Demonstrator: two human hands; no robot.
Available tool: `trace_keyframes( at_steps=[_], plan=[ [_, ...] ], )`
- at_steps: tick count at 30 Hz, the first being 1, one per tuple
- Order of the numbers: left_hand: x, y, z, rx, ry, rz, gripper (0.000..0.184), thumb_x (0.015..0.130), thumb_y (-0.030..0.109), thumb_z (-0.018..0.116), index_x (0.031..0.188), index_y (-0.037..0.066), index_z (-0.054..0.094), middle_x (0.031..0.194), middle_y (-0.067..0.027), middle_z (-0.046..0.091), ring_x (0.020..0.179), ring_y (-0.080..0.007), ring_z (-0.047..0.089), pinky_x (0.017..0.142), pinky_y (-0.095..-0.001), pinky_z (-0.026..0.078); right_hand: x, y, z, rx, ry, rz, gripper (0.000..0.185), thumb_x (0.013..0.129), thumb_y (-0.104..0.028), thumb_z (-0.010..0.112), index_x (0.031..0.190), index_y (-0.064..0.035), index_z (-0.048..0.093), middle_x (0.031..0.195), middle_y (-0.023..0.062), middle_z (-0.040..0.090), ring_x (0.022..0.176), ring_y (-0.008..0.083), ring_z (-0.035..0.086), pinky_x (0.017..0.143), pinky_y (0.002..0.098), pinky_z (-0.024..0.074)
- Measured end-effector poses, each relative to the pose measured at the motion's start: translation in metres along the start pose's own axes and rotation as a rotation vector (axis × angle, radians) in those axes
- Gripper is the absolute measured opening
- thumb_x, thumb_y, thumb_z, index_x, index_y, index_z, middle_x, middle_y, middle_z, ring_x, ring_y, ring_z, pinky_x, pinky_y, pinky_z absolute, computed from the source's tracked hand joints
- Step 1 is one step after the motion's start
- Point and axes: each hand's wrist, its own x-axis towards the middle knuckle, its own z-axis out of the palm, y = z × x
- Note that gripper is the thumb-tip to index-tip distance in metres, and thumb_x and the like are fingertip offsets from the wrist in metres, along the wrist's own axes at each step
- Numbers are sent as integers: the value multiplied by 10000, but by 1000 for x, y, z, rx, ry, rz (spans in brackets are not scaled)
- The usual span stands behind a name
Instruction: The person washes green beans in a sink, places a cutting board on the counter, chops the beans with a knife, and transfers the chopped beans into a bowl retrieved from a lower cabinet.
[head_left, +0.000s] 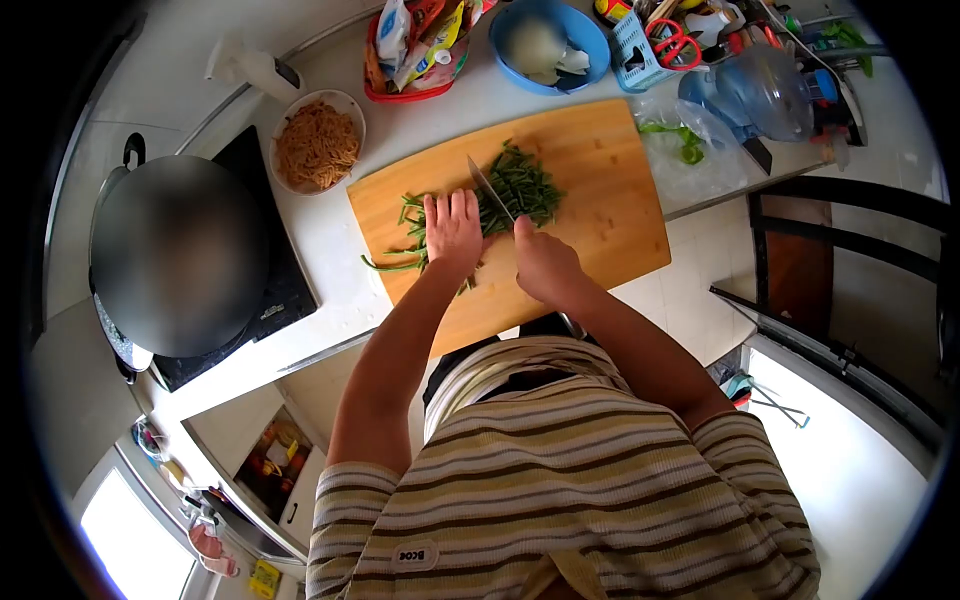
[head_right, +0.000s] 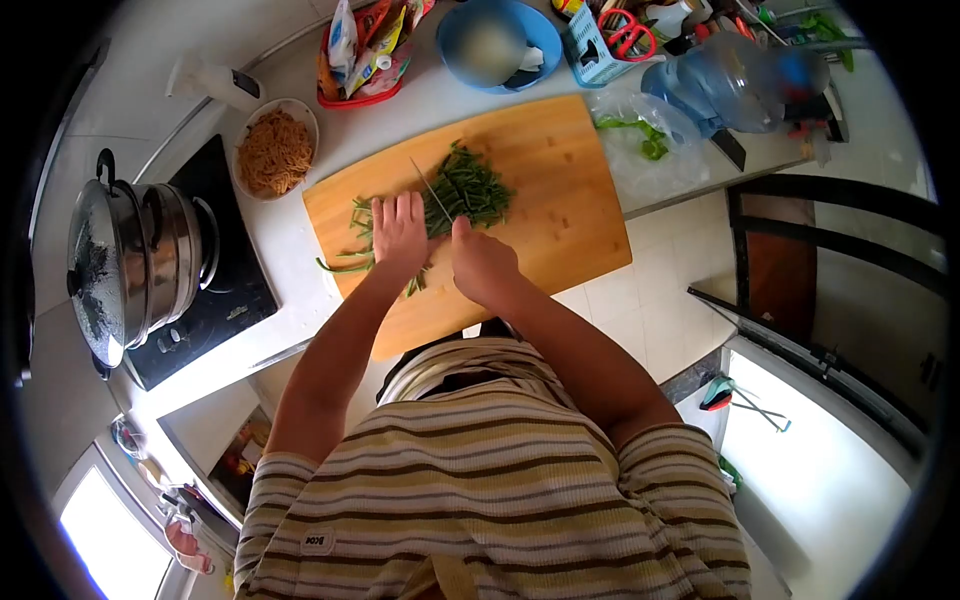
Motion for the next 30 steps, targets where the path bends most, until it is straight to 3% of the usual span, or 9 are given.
trace_keyframes(
  at_steps=[4,10,13,15,19,24,27,30],
  plan=[
    [3,-1,0,-4,-1,-11,814,674,464,719,1267,4,405,1208,-104,446,1186,-291,394,1075,-505,222,22,5,19,1,8,20,358,749,-34,547,1067,-3,387,806,224,621,727,386,628,613,477,493],
    [0,1,2,-72,-27,-31,766,692,472,687,1231,-8,430,1183,-115,469,1144,-289,431,1081,-486,222,26,21,61,-1,75,28,445,770,-65,537,1173,9,364,810,221,616,714,386,629,621,486,493],
    [1,0,2,-98,2,-69,865,658,502,710,1281,-3,385,1247,-118,438,1193,-291,400,1085,-497,204,28,27,63,-59,135,-13,494,771,-82,541,1218,6,350,804,221,612,697,374,626,593,480,484],
    [-3,-1,-14,-86,-9,-78,1057,592,559,738,1366,1,284,1368,-130,352,1309,-299,289,1088,-531,158,25,32,61,-72,217,-93,487,757,-88,548,1195,0,354,747,199,611,649,366,615,549,479,464],
    [-17,-11,-37,-18,-136,-143,1224,540,618,746,1425,0,168,1462,-128,241,1392,-295,132,1064,-611,101,-12,16,30,-5,221,-83,489,730,-68,542,1182,8,371,649,178,587,597,379,586,528,493,440],
    [-24,-14,-26,29,-177,-138,1213,527,609,757,1412,1,192,1445,-118,260,1395,-285,120,1050,-626,134,-29,3,37,-44,159,-134,536,718,-63,548,1202,20,333,645,175,582,598,378,585,535,495,441],
    [-26,-18,-16,59,-100,-115,1060,581,550,762,1352,3,283,1342,-111,339,1318,-276,263,1054,-599,175,-25,-8,38,-50,67,-100,445,754,-74,520,1159,13,360,685,181,609,640,357,610,560,475,461],
    [-24,-22,-9,89,-107,-53,1005,619,514,754,1345,-6,293,1341,-132,342,1292,-283,293,1070,-573,167,-19,-18,29,-48,-21,-15,412,772,-77,509,1150,15,372,744,199,625,700,364,624,593,475,474]
  ],
)
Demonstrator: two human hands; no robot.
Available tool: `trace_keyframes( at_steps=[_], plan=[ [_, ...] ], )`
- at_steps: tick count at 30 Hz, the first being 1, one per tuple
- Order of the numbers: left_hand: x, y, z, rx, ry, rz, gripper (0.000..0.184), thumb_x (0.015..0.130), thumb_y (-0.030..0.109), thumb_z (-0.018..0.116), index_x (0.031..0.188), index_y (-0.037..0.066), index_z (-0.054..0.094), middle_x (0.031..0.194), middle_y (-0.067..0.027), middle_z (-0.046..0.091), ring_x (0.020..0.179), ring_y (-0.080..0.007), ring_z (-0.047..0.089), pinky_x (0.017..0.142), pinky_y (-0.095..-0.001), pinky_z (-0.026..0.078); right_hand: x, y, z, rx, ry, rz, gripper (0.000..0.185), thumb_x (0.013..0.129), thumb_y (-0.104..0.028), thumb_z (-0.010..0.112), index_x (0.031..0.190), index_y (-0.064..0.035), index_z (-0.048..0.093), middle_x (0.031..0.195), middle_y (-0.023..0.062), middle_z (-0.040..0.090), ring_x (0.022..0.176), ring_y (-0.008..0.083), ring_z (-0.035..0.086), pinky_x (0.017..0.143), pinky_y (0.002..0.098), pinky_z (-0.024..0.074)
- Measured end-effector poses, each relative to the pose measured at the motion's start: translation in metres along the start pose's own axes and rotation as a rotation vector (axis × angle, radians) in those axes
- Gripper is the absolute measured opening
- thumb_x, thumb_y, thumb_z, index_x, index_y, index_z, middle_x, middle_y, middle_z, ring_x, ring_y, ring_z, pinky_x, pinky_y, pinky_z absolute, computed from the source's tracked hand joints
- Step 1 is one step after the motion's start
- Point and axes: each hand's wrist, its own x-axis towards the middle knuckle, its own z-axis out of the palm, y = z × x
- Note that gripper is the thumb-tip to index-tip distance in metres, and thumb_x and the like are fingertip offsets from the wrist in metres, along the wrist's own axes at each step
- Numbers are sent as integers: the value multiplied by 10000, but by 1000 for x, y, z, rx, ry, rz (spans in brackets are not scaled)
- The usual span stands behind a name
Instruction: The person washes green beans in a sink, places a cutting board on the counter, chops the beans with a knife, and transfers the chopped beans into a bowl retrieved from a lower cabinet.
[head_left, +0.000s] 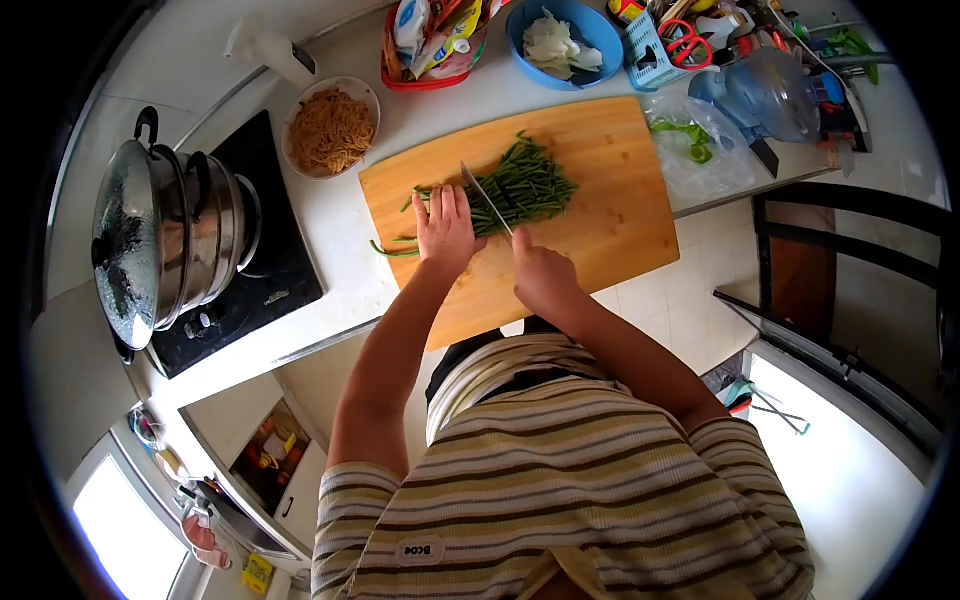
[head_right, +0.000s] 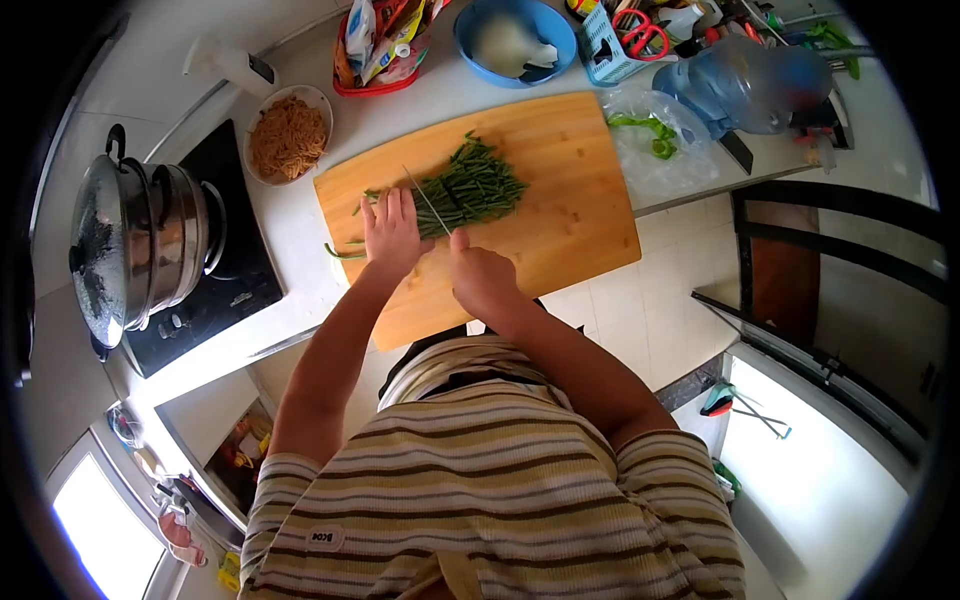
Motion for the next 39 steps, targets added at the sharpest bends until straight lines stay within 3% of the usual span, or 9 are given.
trace_keyframes(
  at_steps=[4,11,18,24,26,31,34,38,39],
  plan=[
    [5,-7,14,-19,113,51,923,591,457,776,1287,-3,381,1224,-112,430,1218,-253,377,1095,-463,219,18,-12,-12,30,-65,37,437,798,-72,489,1203,35,364,818,213,638,769,373,632,659,465,491],
    [9,-7,10,-51,101,56,849,635,408,761,1263,-29,393,1197,-119,445,1167,-257,411,1069,-435,271,35,-8,8,15,-37,16,561,807,-80,492,1311,62,291,820,219,635,762,377,632,654,471,490],
    [-2,6,26,-88,339,-52,564,663,323,716,1074,-1,506,978,-108,496,931,-269,491,843,-382,401,53,11,42,-1,64,-47,589,781,-82,528,1295,51,273,750,214,620,691,366,624,595,478,478],
    [9,2,25,-141,346,-187,661,603,284,764,1123,7,466,1029,-112,477,962,-277,491,846,-384,402,57,26,41,40,101,-9,632,733,-105,573,1283,32,294,727,191,619,659,366,617,567,474,473],
    [6,0,24,-167,264,-187,826,591,359,786,1233,2,408,1101,-133,468,1038,-297,474,929,-433,370,55,30,38,49,140,-44,583,742,-100,569,1252,24,315,707,181,615,643,368,610,556,477,464],
    [-17,-9,-17,-276,80,-272,1195,550,534,792,1427,23,162,1432,-146,275,1373,-306,185,1076,-586,148,24,19,14,44,289,-189,403,771,-66,544,1134,-2,381,631,156,594,566,372,584,501,473,438],
    [-27,-18,-23,-182,-116,-241,1192,563,544,780,1433,28,150,1478,-109,213,1401,-283,113,1074,-602,126,8,14,13,-17,342,-312,422,750,-66,524,1145,28,410,569,138,580,481,339,571,452,461,434],
    [-30,-18,-1,-206,-53,-260,1126,587,505,776,1417,29,184,1450,-96,244,1374,-282,186,1065,-611,145,6,0,18,-100,187,-283,388,775,-74,497,1139,33,414,599,146,596,514,330,589,462,459,440],
    [-32,-17,3,-224,26,-241,1040,606,449,780,1379,12,240,1386,-106,315,1331,-282,264,1025,-620,215,9,-1,20,-129,134,-252,382,781,-77,494,1136,38,415,614,150,602,537,331,598,473,457,447]
  ],
)
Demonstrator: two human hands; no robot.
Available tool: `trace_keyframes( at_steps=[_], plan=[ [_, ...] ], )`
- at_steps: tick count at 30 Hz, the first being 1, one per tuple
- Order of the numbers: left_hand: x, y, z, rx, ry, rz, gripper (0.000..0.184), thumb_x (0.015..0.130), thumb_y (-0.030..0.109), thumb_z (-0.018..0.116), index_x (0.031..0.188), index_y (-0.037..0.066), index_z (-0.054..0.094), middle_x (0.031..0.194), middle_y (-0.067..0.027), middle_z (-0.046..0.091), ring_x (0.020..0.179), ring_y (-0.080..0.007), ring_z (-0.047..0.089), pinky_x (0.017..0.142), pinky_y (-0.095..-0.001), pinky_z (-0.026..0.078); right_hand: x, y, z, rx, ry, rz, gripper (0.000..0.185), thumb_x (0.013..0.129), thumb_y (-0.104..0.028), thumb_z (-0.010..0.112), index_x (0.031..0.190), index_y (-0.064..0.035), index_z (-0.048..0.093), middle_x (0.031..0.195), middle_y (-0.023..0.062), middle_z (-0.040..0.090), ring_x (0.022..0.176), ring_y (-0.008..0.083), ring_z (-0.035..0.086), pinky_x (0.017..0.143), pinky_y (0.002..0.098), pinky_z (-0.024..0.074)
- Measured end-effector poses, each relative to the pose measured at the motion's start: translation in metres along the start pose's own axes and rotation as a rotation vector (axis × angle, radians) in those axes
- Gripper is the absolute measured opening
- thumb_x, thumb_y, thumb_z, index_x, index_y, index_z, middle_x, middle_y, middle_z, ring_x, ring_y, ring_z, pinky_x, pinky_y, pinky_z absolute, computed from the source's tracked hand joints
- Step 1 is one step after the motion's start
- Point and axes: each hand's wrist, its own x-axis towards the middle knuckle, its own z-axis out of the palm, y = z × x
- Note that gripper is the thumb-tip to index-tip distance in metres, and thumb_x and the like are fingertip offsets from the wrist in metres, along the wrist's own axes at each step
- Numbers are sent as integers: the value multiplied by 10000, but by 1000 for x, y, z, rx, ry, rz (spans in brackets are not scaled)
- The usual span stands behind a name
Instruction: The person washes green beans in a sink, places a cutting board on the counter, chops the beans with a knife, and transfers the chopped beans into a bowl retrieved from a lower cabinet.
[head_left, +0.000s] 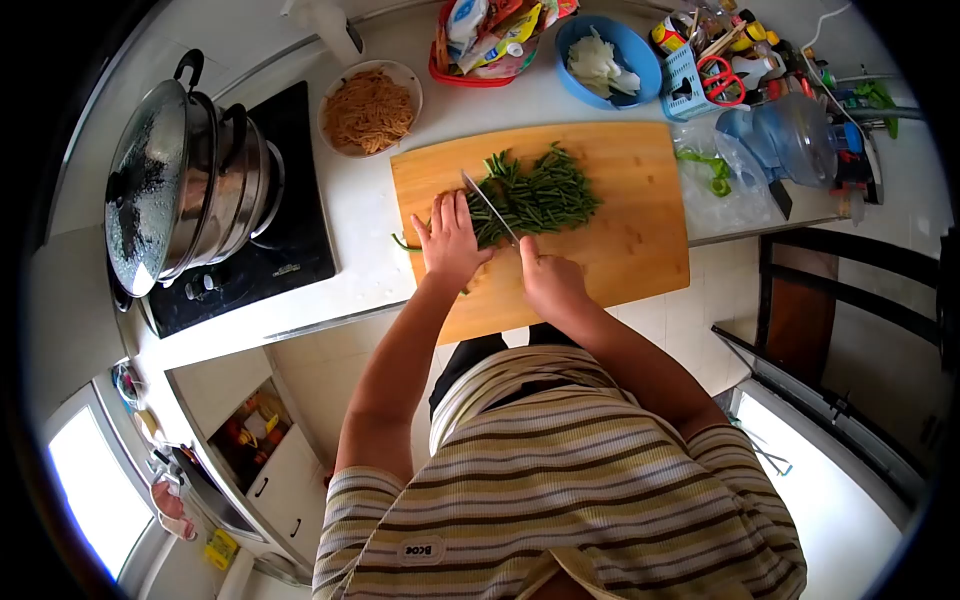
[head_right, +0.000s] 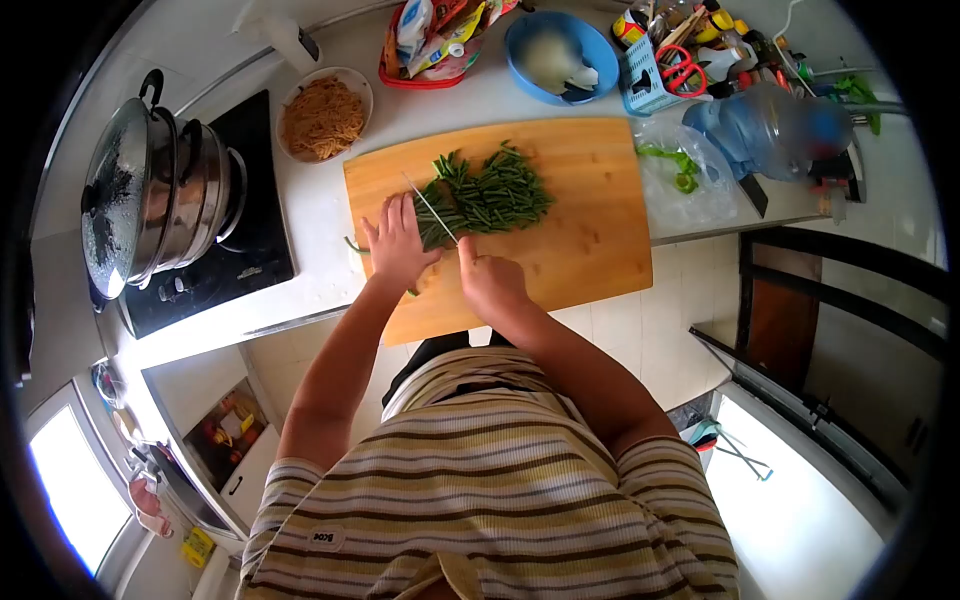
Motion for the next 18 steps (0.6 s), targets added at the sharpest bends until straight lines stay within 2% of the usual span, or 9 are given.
trace_keyframes(
  at_steps=[4,10,14,16,18],
  plan=[
    [1,-4,21,9,80,64,964,655,420,747,1364,-12,256,1362,-142,325,1315,-287,282,1058,-567,216,7,-11,-13,-18,-102,50,362,798,-77,481,1129,55,414,659,163,619,605,342,620,520,461,470],
    [6,-8,29,22,96,87,876,722,438,657,1349,-47,285,1363,-160,324,1308,-308,285,1077,-560,173,38,-21,-28,12,-141,-11,282,840,-86,443,1085,53,426,699,183,631,638,357,625,559,475,485],
    [8,-7,30,44,82,92,855,740,448,629,1348,-48,289,1364,-163,330,1305,-307,289,1081,-560,159,54,-16,-15,-2,-186,11,245,875,-89,405,1072,56,432,709,190,632,642,363,624,559,474,485],
    [6,-8,39,45,139,74,859,734,455,630,1349,-41,294,1363,-162,335,1304,-300,291,1085,-557,148,54,-15,2,34,-179,103,253,866,-89,421,1082,43,431,713,198,631,638,370,622,561,479,483],
    [5,-7,37,40,107,61,867,729,462,632,1353,-36,293,1363,-159,337,1303,-298,292,1085,-557,147,52,-6,22,32,-151,102,283,841,-92,453,1094,32,428,710,197,629,643,372,621,565,483,482]
  ],
)
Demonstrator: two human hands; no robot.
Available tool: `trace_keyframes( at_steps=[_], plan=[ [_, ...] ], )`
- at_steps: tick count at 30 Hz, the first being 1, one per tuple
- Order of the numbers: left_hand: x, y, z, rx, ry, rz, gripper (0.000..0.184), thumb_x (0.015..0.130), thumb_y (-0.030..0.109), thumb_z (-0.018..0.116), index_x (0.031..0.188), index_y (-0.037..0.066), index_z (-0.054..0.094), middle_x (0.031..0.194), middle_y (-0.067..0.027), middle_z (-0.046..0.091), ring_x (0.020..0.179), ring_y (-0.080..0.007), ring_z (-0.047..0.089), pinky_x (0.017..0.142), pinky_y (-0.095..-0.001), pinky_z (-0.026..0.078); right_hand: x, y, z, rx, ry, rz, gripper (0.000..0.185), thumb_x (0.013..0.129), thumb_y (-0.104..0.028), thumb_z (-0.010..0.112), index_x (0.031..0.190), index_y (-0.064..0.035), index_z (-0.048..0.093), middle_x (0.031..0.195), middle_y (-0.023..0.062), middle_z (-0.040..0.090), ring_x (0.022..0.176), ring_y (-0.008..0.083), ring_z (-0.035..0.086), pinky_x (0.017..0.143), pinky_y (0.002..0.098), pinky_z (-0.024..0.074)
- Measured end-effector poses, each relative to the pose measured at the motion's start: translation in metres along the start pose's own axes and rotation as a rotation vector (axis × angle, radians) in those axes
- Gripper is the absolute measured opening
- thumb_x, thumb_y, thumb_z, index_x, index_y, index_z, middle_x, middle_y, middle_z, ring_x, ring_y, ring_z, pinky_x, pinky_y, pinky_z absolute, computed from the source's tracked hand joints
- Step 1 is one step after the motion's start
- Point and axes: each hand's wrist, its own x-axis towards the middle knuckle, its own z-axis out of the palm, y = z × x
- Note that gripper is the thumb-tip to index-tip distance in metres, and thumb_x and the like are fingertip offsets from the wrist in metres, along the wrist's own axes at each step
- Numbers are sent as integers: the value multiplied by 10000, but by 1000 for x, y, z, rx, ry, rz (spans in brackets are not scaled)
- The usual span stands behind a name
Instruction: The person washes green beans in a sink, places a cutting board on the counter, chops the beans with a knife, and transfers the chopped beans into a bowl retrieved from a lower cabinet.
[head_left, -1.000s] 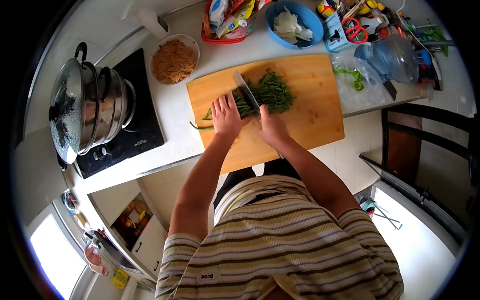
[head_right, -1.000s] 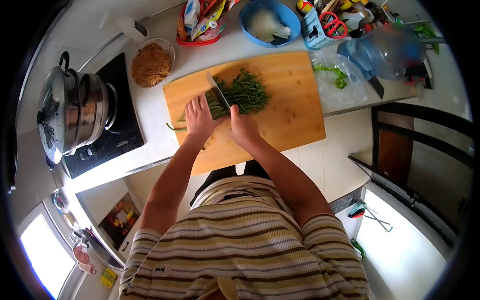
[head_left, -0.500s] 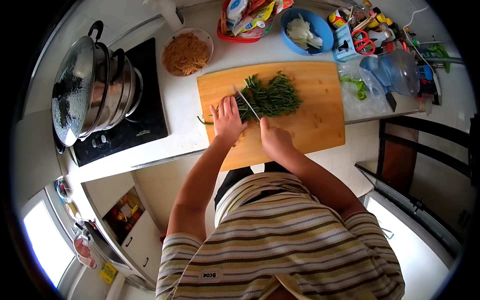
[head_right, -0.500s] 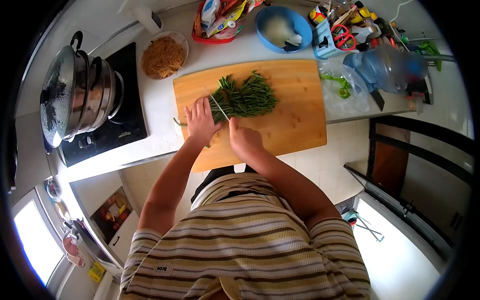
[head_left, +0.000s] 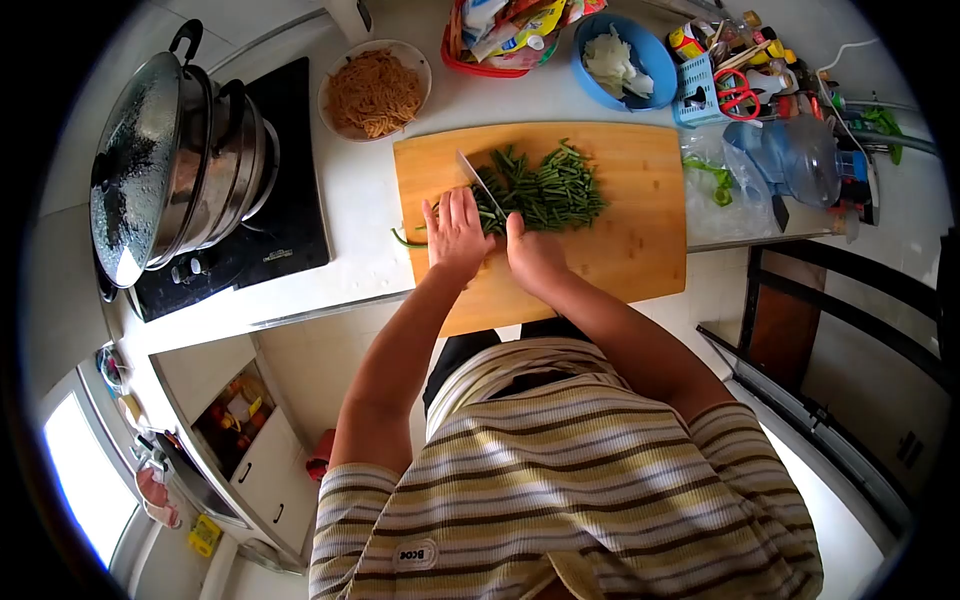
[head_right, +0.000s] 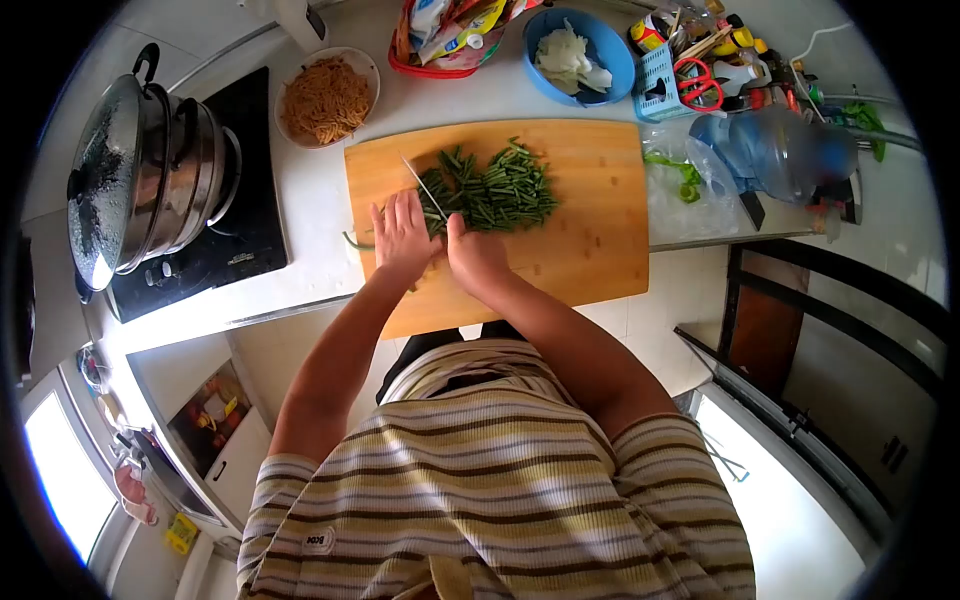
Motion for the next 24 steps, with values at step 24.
trace_keyframes(
  at_steps=[24],
  plan=[
    [-30,-21,-1,-159,149,5,823,730,293,692,1367,-30,282,1401,-150,323,1310,-310,298,1065,-547,186,-34,-37,-45,29,-141,6,413,751,-54,536,1122,22,371,784,220,632,747,390,628,646,481,491]
  ],
)
